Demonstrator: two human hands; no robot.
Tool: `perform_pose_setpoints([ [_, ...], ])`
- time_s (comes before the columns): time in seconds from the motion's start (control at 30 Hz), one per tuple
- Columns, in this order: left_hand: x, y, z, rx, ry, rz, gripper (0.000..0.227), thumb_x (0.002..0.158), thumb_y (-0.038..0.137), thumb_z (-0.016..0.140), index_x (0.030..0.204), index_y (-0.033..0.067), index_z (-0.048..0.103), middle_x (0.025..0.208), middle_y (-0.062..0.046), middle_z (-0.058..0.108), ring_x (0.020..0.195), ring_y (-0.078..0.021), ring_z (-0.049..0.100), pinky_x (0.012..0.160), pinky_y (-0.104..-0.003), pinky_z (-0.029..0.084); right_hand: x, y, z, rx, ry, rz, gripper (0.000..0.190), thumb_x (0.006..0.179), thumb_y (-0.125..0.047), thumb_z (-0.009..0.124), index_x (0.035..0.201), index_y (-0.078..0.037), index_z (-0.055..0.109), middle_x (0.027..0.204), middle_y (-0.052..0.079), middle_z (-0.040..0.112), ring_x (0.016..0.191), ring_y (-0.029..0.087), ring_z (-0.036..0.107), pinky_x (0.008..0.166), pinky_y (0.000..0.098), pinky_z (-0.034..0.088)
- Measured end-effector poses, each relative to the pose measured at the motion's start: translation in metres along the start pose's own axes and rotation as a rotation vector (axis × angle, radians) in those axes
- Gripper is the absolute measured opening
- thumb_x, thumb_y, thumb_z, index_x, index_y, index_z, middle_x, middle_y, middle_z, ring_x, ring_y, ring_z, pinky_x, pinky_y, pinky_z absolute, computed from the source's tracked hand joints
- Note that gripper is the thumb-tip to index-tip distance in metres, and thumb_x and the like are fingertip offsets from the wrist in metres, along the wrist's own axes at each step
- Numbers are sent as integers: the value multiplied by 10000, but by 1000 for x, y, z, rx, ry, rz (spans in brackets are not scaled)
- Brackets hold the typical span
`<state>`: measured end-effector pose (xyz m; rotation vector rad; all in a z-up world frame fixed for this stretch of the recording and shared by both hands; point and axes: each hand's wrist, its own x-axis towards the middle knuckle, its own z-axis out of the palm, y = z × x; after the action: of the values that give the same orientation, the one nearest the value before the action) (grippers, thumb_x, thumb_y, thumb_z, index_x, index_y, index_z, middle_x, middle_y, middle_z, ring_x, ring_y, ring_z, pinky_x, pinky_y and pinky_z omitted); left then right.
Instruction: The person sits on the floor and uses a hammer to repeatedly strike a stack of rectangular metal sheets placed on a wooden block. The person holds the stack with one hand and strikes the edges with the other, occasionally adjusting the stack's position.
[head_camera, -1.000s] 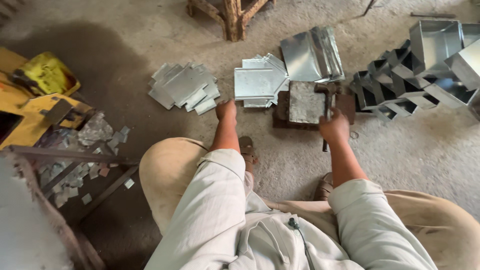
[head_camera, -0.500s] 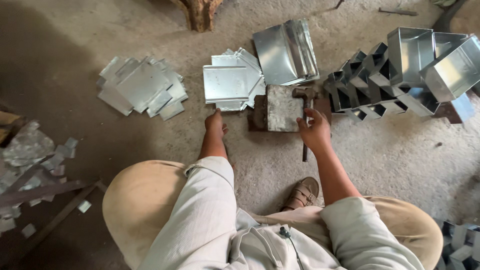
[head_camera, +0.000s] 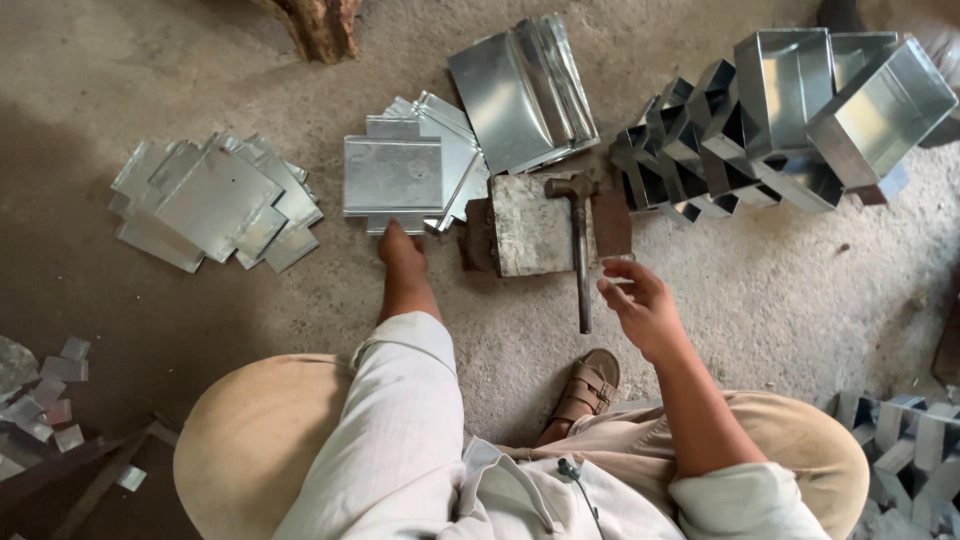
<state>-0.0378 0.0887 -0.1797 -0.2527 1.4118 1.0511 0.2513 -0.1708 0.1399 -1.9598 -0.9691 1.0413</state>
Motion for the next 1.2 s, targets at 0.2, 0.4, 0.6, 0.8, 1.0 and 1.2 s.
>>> perform_pose_setpoints([
  [0.2,-13,31,20,98,103,310,375,989,227,637,1340,104,588,1257,-109,678,965,-292,659,686,-416,566,28,12,3,-150,35,-190,400,945,-242,713,1272,-20,651,1148,91,712,992,174,687,810,329,574],
  [0.4,-93,68,43,85,-236,425,349,1049,181,545,1384,99,498,1346,-139,616,1071,-330,685,736,-459,645,47,48,31,-232,104,57,745,921,-270,785,1467,-2,355,976,142,684,893,261,669,775,419,545],
  [0.6,-160,74,53,314,-428,487,413,1029,131,502,1434,182,436,1335,-115,597,1103,-320,655,715,-462,610,54,80,41,332,-150,378,518,899,-152,702,1353,-142,452,881,111,668,728,216,650,618,376,529],
  [0.8,-158,45,16,532,-290,564,520,942,32,538,1442,158,474,1294,-136,642,1069,-355,690,714,-488,575,54,89,40,631,-207,241,118,960,-46,611,1031,-66,519,713,-1,448,553,136,385,446,310,290],
  [1.0,-144,34,6,589,-191,404,464,899,57,586,1361,43,547,1258,-170,659,1010,-332,699,725,-496,600,5,20,16,136,266,-643,161,1013,-24,612,1150,-58,537,838,-4,518,715,96,478,584,265,403],
  [1.2,-155,23,14,703,-144,624,471,766,198,906,1127,-28,704,1105,-158,772,978,-274,742,834,-394,564,-20,-31,-13,482,256,-770,135,1100,-178,482,1203,-96,512,762,-21,530,574,62,466,517,235,396],
])
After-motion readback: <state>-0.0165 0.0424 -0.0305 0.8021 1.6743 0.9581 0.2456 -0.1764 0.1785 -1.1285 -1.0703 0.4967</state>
